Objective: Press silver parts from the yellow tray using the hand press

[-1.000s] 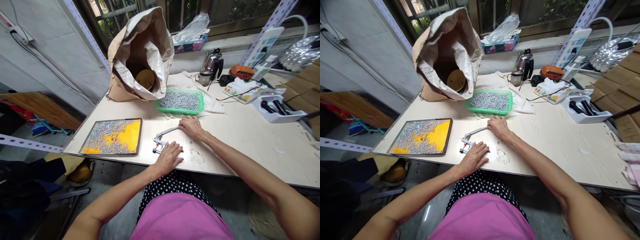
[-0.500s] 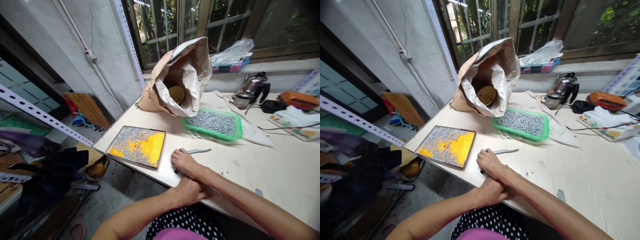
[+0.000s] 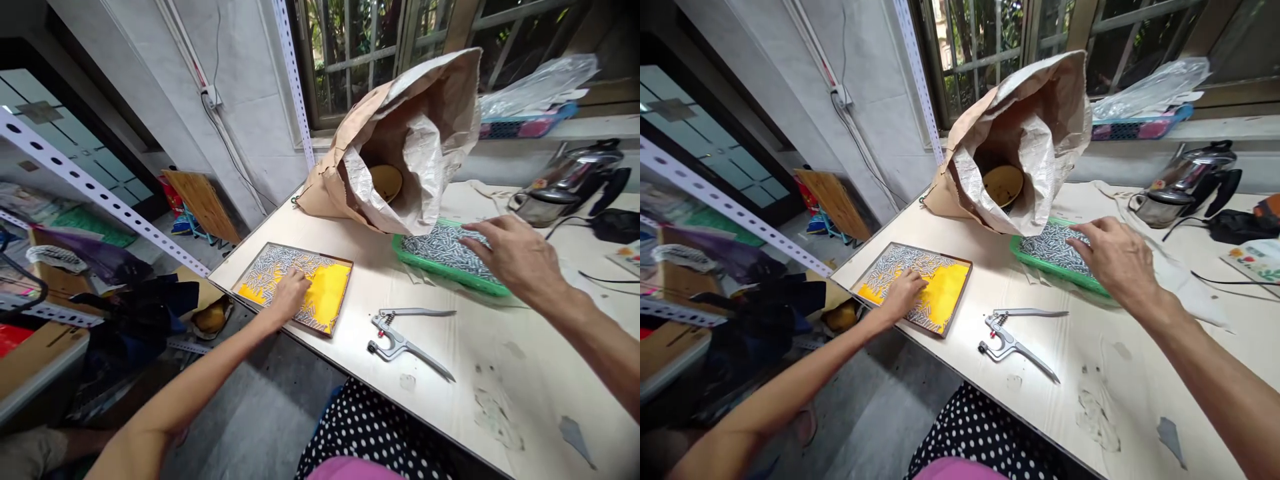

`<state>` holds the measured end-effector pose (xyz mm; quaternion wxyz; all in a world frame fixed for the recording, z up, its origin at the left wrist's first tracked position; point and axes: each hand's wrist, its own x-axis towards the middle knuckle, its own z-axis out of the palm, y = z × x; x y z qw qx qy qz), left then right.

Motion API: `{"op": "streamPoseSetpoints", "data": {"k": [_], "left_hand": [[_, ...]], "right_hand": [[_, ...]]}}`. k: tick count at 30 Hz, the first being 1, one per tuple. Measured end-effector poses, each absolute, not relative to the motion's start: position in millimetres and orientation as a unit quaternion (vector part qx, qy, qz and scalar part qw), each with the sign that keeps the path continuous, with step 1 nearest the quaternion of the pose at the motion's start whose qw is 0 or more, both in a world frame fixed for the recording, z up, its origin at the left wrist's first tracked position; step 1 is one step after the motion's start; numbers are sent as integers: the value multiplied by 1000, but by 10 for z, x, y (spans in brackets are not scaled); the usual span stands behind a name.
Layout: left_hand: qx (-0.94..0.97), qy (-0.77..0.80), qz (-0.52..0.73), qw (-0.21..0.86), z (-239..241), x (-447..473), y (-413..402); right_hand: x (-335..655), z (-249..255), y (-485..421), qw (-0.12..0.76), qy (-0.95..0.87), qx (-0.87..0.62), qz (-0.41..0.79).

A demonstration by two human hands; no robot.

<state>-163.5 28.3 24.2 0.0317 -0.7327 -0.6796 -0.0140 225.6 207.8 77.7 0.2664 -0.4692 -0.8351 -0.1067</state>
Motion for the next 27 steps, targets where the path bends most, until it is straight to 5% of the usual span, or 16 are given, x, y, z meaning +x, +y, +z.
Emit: {"op": "streamPoseSetpoints", "data": {"k": [8,15,27], "left_hand": [[-820,-565,93,-31,215,-2066,406],[-837,-531,92,-88,289,-2148,385],[-833,-536,100,-95,324,-2094,351]], "right_hand": [[1951,232,1032,212,-913,-347,41],[1890,-59,482,44,-902,-409,133],[1830,-94,453,-10,-879,-461,125]]}}
